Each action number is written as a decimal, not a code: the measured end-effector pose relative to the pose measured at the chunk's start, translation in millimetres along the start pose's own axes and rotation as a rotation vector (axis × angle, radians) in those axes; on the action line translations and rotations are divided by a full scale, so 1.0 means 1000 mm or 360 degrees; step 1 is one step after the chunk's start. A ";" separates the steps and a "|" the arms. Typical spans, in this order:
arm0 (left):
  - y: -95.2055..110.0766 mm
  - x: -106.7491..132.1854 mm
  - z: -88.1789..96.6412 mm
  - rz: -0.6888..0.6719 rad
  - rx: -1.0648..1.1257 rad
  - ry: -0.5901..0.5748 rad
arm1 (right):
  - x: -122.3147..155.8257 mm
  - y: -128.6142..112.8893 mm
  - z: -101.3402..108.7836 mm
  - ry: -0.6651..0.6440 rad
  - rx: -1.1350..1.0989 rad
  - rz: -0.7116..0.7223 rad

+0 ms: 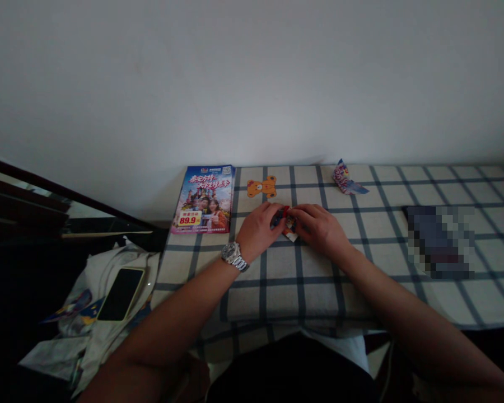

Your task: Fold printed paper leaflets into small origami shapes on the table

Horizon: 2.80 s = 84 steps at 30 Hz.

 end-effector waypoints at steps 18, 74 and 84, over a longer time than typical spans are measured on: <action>0.002 0.000 -0.001 -0.0004 -0.0020 -0.0043 | 0.000 -0.002 -0.002 -0.0048 -0.0054 0.0023; 0.006 0.001 -0.004 -0.0106 -0.0140 -0.0094 | 0.008 0.034 -0.001 0.0063 -0.0110 -0.0233; 0.004 0.002 -0.002 -0.0100 -0.0051 -0.0052 | 0.005 0.033 0.006 0.0070 -0.0335 -0.0230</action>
Point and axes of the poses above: each hand's wrist, its own x-axis away from the middle knuckle, its own z-axis out of the back of the hand, y = z × x, the point moved 10 cm from there along -x, towards the middle knuckle, and after that the axes turned 13 degrees about -x, right-handed, at the moved point
